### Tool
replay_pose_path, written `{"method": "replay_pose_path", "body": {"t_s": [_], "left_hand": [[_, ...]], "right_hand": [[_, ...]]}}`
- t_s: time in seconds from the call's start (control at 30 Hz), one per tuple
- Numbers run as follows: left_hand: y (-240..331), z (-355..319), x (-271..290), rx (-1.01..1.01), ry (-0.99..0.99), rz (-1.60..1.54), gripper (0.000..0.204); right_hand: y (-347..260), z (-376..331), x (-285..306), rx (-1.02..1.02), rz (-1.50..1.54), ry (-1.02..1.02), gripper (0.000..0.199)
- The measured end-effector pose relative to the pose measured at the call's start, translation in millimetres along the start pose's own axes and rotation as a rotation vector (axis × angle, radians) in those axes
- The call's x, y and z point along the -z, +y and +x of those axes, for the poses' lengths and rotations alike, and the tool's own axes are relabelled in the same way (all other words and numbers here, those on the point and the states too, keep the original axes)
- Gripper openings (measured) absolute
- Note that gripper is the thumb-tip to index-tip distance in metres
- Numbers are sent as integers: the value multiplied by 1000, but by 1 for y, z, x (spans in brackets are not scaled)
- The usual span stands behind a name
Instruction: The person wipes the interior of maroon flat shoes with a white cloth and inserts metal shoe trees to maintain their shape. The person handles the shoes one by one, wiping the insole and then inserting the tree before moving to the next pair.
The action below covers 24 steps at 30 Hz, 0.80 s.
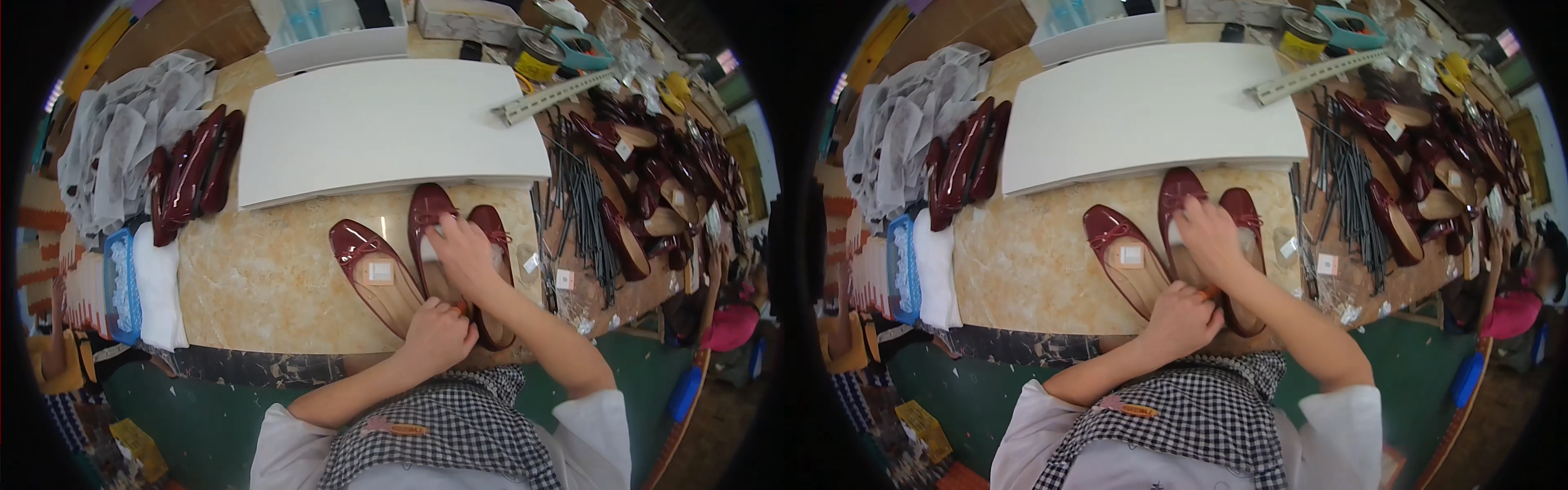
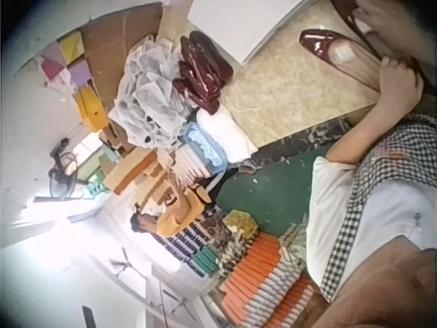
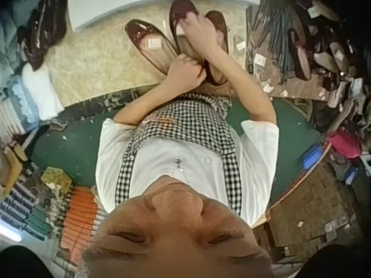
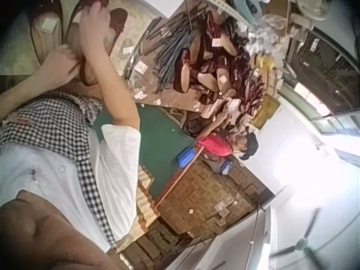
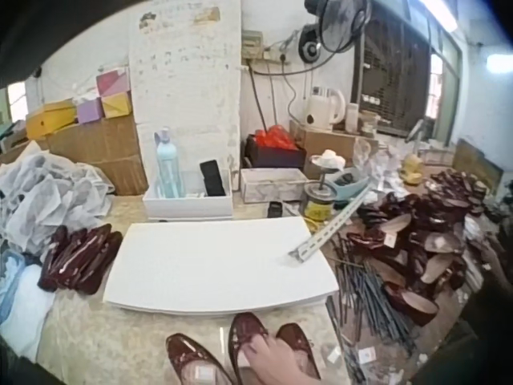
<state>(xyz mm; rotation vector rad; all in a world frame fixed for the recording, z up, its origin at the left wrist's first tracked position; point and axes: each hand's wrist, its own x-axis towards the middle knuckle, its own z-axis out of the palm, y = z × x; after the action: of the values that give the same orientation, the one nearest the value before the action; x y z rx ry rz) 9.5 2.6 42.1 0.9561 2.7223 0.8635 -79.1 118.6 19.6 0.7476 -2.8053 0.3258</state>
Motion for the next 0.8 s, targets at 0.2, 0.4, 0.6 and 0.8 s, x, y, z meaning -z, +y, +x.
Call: {"method": "replay_pose_path", "body": {"t_s": [0.2, 0.4, 0.6, 0.8], "left_hand": [[-1, -3, -4, 50, 69, 6, 28], [-3, 0, -7, -79, 2, 54, 32], [-98, 116, 97, 6, 490, 533, 61], [-186, 138, 114, 332, 519, 501, 50]], "right_hand": [[10, 3, 28, -101, 494, -180, 51], [20, 31, -7, -339, -6, -100, 51], [25, -7, 31, -279, 201, 81, 45], [17, -50, 75, -340, 528, 103, 43]]}}
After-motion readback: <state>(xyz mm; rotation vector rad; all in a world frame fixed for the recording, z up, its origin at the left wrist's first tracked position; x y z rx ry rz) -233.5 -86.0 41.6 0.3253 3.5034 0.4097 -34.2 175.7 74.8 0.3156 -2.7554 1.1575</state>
